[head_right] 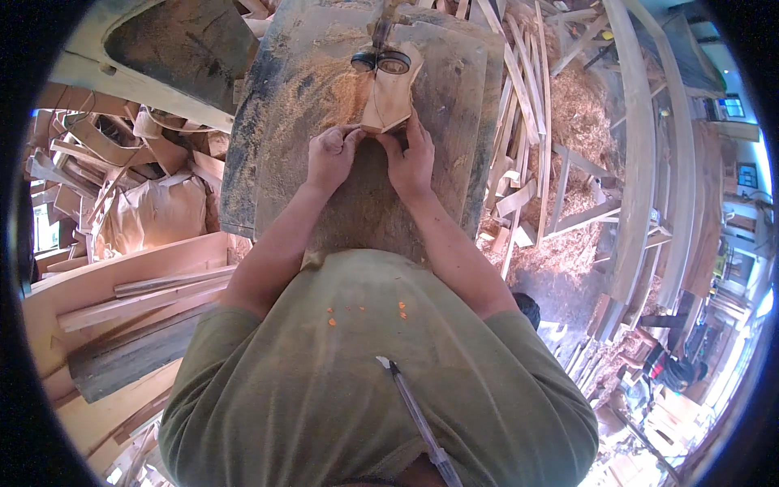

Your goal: The person uses a bandsaw to cut a curved shape into a piece of wood, guiding the wood through the blade by hand and clearing sawdust.

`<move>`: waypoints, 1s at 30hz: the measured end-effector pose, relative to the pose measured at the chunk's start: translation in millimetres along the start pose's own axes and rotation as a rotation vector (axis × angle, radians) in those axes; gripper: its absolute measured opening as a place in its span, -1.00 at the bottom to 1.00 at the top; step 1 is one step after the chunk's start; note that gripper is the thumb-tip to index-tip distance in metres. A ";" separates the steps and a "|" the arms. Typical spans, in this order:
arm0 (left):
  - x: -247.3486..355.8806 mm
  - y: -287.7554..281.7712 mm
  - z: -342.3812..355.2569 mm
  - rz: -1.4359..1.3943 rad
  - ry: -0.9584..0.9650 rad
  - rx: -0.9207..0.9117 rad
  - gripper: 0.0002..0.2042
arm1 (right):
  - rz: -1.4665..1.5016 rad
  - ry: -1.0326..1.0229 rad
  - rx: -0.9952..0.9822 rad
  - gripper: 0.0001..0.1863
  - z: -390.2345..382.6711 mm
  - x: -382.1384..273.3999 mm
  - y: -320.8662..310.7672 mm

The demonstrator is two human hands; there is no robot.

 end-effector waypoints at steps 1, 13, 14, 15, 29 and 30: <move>0.3 -0.2 0.6 0.000 0.006 -0.004 -0.87 | -0.001 0.003 0.003 -0.30 0.2 0.9 -0.1; -5.5 -2.9 1.8 -0.087 0.017 -0.082 -0.89 | 0.196 -0.075 0.002 -0.24 -2.7 11.4 -0.4; -4.7 -3.1 1.6 -0.055 0.013 -0.067 -0.89 | 0.132 -0.065 0.008 -0.25 -2.2 8.9 -0.5; -4.8 -2.5 1.4 -0.055 0.012 -0.067 -0.89 | 0.067 -0.056 0.015 -0.25 -1.3 7.0 -1.1; -1.8 -0.6 2.9 -0.015 0.027 -0.016 -0.85 | 0.003 -0.085 0.036 -0.28 1.6 -6.9 -3.4; -2.1 0.6 3.1 -0.016 0.032 -0.022 -0.85 | 0.025 -0.060 0.020 -0.27 1.7 -10.5 -4.1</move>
Point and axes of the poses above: each hand's wrist, its own z-axis towards the middle knuckle, its own y-axis out of the palm, x = y × z, the point moved 4 cm from there along z, towards the middle knuckle, and after that the axes turned 4 degrees about z, right-handed, at the moved point
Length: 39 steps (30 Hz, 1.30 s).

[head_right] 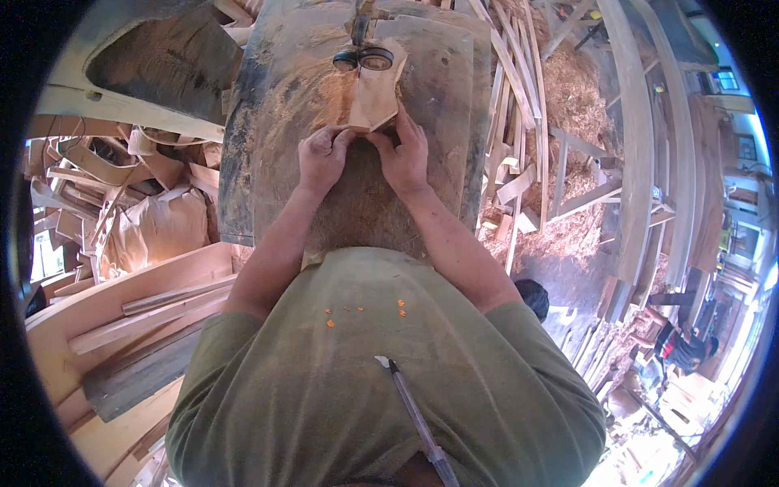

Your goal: The person uses a bandsaw to cut a curved shape into a piece of wood, guiding the wood through the blade by hand and clearing sawdust.

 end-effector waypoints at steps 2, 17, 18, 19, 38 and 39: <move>-0.7 0.1 0.0 -0.026 0.009 0.041 -0.86 | -0.024 -0.040 0.044 -0.26 -1.0 8.2 3.0; 4.4 0.8 -1.9 0.005 -0.004 0.085 -0.88 | -0.117 -0.061 0.086 -0.25 -1.4 9.9 4.1; 3.5 0.4 -1.8 0.006 -0.004 0.089 -0.88 | -0.136 -0.054 0.080 -0.26 -0.8 6.9 4.5; 3.3 -0.1 -1.5 0.015 0.014 0.104 -0.89 | -0.135 -0.057 0.078 -0.26 0.8 4.1 2.4; -19.8 9.0 -3.4 -0.143 -0.092 0.052 -0.83 | 0.699 0.267 -0.082 -0.39 151.4 20.2 -2.1; -16.8 7.6 -2.6 -0.141 -0.097 0.057 -0.83 | 0.808 0.276 -0.081 -0.49 156.9 22.2 3.3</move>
Point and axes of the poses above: each hand's wrist, its own z-axis towards the middle knuckle, its own y-axis out of the palm, x = y × z, the point moved 4 cm from there along z, towards the middle knuckle, and after that the axes turned 4 degrees about z, right-handed, at the moved point
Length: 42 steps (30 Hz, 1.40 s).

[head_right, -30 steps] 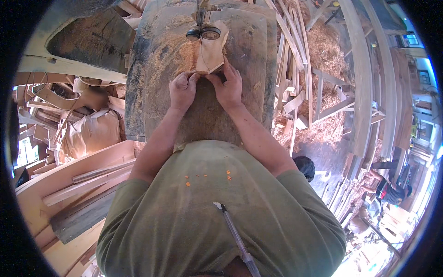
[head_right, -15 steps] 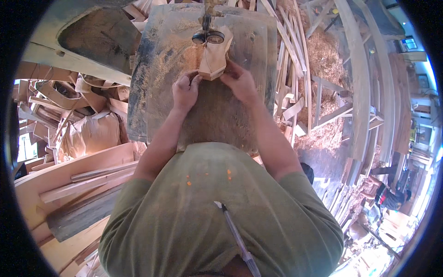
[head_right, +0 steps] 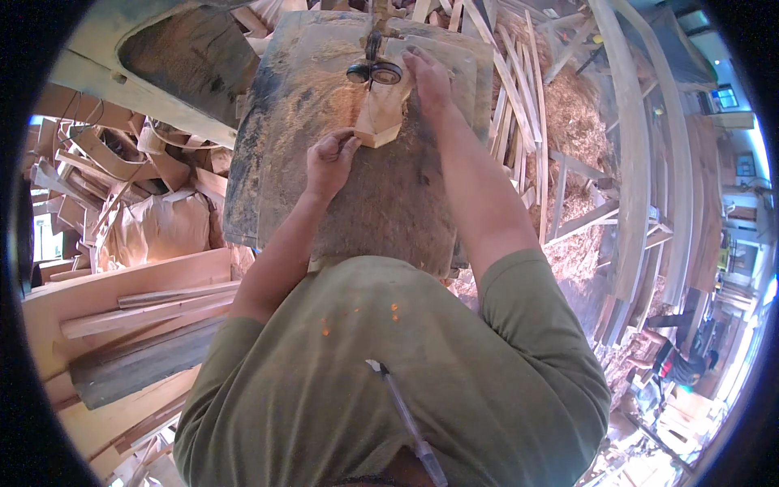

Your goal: The person uses a bandsaw to cut a curved shape into a piece of wood, guiding the wood through the blade by hand and clearing sawdust.

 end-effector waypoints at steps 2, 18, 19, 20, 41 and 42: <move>12.9 0.0 2.3 0.019 -0.006 -0.020 -0.82 | 0.023 0.067 0.004 -0.59 19.4 10.1 -20.7; 12.8 -4.7 2.6 0.033 -0.004 0.005 -0.90 | -0.307 -0.170 0.083 -0.74 60.2 56.0 -49.0; 14.1 -3.8 2.2 0.045 -0.018 0.005 -0.90 | -0.279 -0.141 0.088 -0.74 63.9 60.7 -53.5; 15.4 -2.8 2.1 0.056 -0.031 0.005 -0.89 | -0.428 -0.242 0.105 -0.74 68.6 60.5 -55.1; 10.6 -5.8 -1.2 0.096 -0.052 0.092 -0.83 | -1.057 -0.677 0.037 -0.75 40.8 25.1 -23.7; 11.3 -4.9 -1.7 0.100 -0.051 0.089 -0.83 | -1.021 -0.645 0.028 -0.75 44.6 27.3 -26.1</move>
Point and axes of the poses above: each hand's wrist, its own z-axis towards the middle knuckle, its own y-axis out of the palm, x = y × z, the point moved 4 cm from there along z, towards the middle knuckle, and after that the axes turned 4 degrees about z, right-handed, at the moved point
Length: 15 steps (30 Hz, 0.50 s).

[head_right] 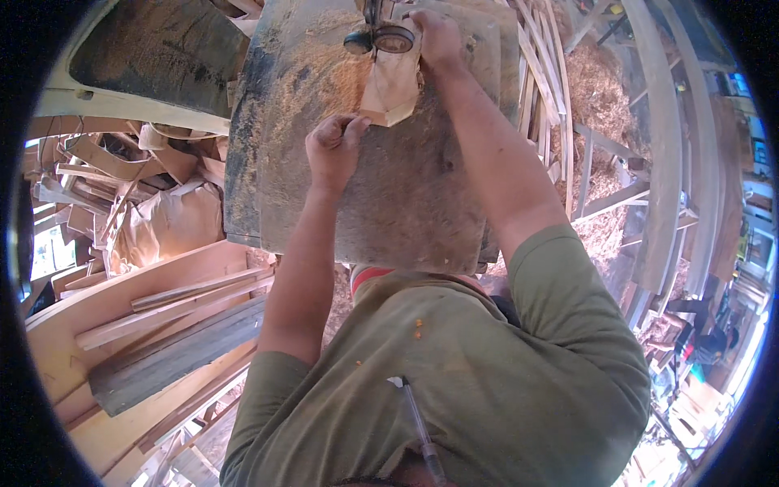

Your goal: The person uses a bandsaw to cut a curved shape into a piece of wood, guiding the wood through the blade by hand and clearing sawdust.

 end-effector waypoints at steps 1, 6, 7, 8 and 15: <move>3.4 1.9 0.7 0.002 0.001 0.007 -0.82 | -0.005 0.006 0.010 -0.75 2.0 20.3 -0.6; 7.6 1.4 1.1 0.048 0.006 0.013 -0.82 | -0.124 -0.045 -0.008 -0.72 3.1 69.8 10.3; 6.7 1.4 1.0 0.062 -0.005 0.013 -0.83 | -0.123 -0.045 -0.011 -0.72 3.0 69.8 13.0; 6.1 1.7 1.1 0.075 -0.015 0.012 -0.83 | 0.020 0.031 0.006 -0.72 3.1 72.9 14.7; 3.2 0.8 5.8 0.078 0.250 0.130 -0.85 | -0.183 -0.117 0.005 -0.70 5.5 56.9 9.7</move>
Point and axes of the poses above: each hand's wrist, its own z-axis towards the middle knuckle, its own y-axis out of the palm, x = y × z, the point moved 4 cm from there along z, towards the middle knuckle, and after that the axes turned 4 degrees about z, right-handed, at the moved point
